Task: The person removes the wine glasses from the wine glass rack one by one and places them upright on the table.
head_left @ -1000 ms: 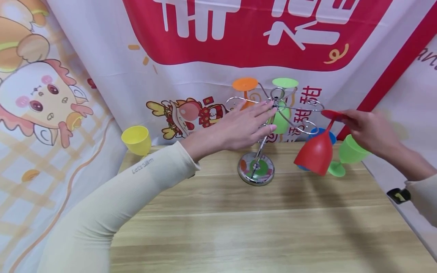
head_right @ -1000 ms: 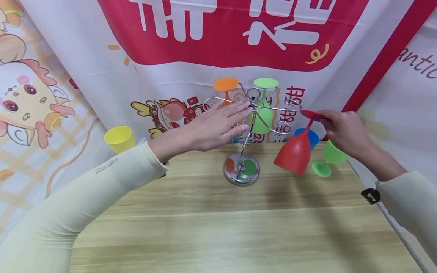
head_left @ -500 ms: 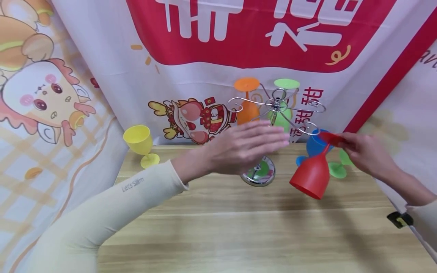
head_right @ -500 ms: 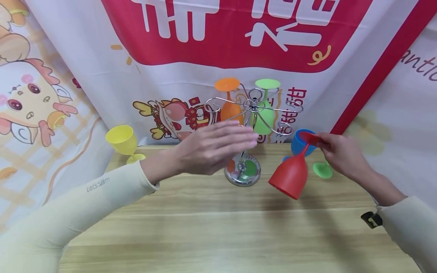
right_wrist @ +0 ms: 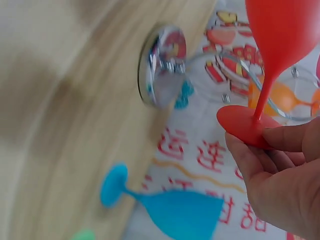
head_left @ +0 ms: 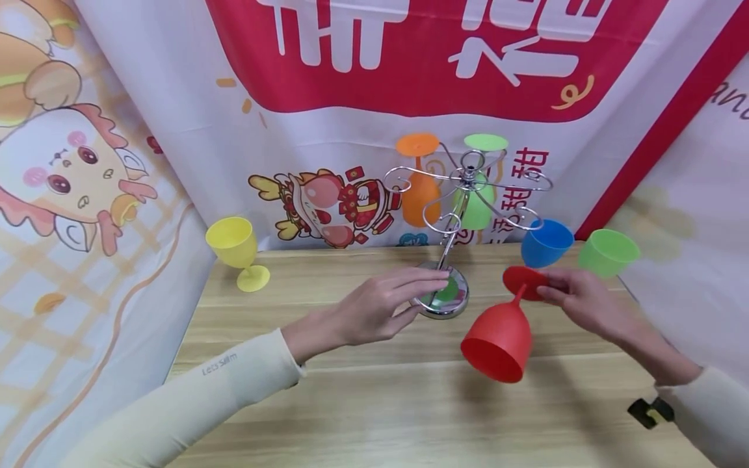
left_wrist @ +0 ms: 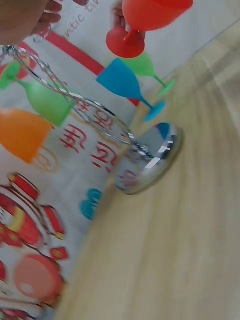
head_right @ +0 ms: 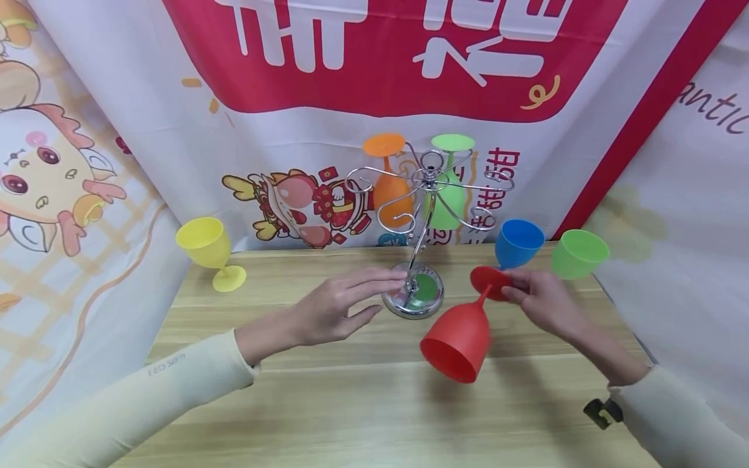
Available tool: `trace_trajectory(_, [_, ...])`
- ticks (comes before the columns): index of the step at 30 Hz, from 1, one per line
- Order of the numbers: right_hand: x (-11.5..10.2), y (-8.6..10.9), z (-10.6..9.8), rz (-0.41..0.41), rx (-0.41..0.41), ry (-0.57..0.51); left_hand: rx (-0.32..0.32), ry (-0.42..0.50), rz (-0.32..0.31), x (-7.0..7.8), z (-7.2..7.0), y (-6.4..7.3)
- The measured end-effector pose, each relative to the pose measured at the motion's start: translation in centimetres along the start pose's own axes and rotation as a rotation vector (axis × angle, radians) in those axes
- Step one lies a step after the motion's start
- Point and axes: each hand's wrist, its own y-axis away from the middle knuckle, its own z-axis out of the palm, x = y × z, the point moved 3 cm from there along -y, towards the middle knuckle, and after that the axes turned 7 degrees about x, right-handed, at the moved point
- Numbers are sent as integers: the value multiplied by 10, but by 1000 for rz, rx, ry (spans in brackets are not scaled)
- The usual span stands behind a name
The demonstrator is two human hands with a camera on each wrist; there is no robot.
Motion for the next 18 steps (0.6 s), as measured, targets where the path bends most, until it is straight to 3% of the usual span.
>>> trace_trajectory(4, [-2, 5, 24, 110, -109, -248, -34, 132, -207, -7, 16, 14])
trace_trajectory(7, [-5, 9, 44, 196, -178, -410, -58, 218, -304, -10, 30, 21])
trace_trajectory(10, [-11, 14, 64, 250, -235, -533, -61, 303, -322, -9, 43, 26])
trace_trajectory(15, [-20, 24, 90, 257, -326, -753, -47, 462, -302, -6, 59, 31])
trace_trajectory(18, [-22, 29, 103, 297, -369, -858, -43, 527, -350, -6, 65, 35])
